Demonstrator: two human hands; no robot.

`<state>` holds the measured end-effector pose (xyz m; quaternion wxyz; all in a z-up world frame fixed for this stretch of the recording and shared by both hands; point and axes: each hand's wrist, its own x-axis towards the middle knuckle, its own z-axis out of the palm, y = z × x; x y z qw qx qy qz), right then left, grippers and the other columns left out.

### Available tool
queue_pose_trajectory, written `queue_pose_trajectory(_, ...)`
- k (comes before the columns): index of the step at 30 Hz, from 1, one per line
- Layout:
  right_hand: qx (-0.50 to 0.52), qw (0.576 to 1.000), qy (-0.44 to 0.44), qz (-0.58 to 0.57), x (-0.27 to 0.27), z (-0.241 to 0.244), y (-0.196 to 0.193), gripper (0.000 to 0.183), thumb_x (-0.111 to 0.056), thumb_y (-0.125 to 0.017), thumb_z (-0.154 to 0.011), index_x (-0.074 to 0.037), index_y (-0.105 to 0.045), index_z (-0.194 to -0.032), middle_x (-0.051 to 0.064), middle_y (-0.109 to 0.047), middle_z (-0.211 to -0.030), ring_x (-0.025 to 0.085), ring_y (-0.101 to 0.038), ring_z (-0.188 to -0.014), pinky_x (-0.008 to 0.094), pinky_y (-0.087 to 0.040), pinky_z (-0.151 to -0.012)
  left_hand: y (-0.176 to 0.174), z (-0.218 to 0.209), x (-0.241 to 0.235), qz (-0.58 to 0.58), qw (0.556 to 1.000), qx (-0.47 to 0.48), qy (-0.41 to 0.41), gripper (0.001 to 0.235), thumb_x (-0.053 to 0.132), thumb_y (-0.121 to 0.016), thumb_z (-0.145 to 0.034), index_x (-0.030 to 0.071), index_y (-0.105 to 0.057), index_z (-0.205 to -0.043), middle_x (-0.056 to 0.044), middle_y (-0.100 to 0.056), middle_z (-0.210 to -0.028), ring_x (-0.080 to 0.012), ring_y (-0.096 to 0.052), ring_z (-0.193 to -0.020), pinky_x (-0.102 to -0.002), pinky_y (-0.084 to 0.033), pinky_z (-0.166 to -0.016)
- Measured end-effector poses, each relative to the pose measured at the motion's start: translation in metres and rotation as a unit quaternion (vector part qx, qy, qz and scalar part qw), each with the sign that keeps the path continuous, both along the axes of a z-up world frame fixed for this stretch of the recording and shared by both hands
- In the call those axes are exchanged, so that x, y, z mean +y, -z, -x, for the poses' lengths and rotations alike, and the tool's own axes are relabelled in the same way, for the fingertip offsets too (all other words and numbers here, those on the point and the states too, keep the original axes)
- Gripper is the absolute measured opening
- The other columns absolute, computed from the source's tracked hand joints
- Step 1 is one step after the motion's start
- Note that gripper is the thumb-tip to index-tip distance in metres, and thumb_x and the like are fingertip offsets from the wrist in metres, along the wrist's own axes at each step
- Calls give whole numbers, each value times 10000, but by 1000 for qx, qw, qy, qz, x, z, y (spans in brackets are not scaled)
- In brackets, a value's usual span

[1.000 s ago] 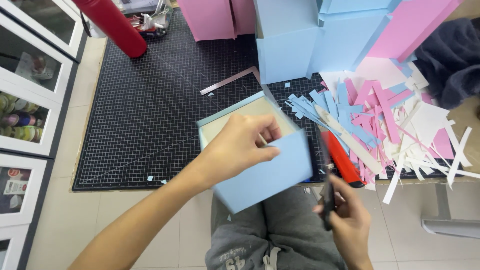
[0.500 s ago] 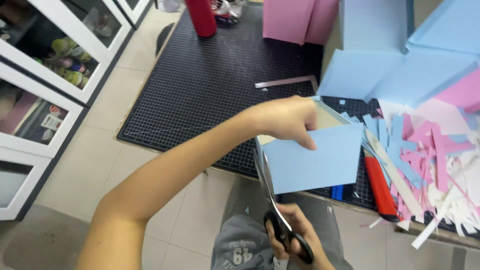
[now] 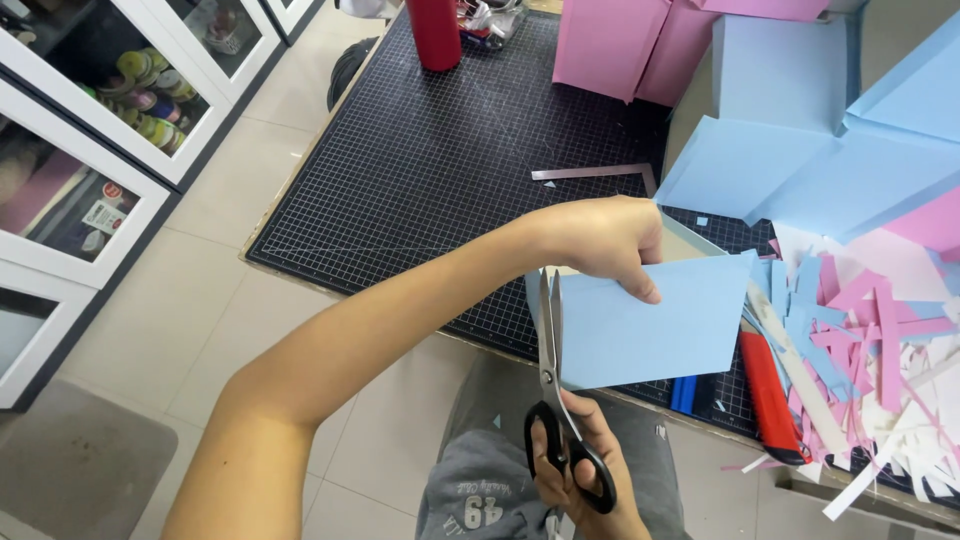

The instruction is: The person assembles a light blue paper box by folding and creasing its edges with a bone folder. They trim excess paper from the box's rim using scissors and apply glue to the inner edges with a brush. The person repeatedly folds and presses the box's flaps to secure the structure.

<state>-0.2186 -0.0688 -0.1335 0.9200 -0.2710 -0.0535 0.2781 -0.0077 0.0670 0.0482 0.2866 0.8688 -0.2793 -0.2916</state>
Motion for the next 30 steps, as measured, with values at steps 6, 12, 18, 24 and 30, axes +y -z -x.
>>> queue_pose_trajectory(6,0,998,-12,-68,5,2,9,767,-394,-833,-876,-140,-427,-1476,183,-493,-935,113,-305,-512,210,-252,-413,4,-2,0,4,1000,-10,2,262,270,-797,-831,93,-724,-652,40,-491,-503,-103,-406,-471,-281,-294,-465)
queue_pose_trajectory(12,68,993,-35,-90,7,9,10,897,-466,-816,-829,-170,-313,-1509,140,-437,-916,102,-255,-487,206,-243,-385,0,0,0,8,1000,8,-4,153,261,-771,-801,113,-798,-775,33,-710,-639,-86,-626,-577,-261,-451,-526)
queue_pose_trajectory(18,9,999,35,19,16,13,-8,889,-422,-866,-799,-131,-403,-1500,155,-508,-925,114,-361,-526,223,-244,-417,-4,4,0,10,1000,18,-2,164,243,-766,-821,96,-784,-749,30,-689,-615,-81,-586,-537,-249,-418,-490)
queue_pose_trajectory(24,10,996,73,50,7,7,2,916,-310,-919,-731,-52,-456,-1478,213,-497,-905,114,-383,-519,221,-330,-442,0,3,0,14,1000,11,6,247,243,-787,-842,86,-725,-662,33,-564,-534,-98,-464,-481,-268,-343,-472)
queue_pose_trajectory(30,10,994,90,66,3,6,11,938,-289,-920,-718,-23,-454,-1487,213,-493,-879,130,-375,-534,239,-298,-435,3,2,-2,16,1000,14,9,281,236,-793,-845,82,-695,-631,30,-542,-537,-102,-455,-490,-265,-337,-466)
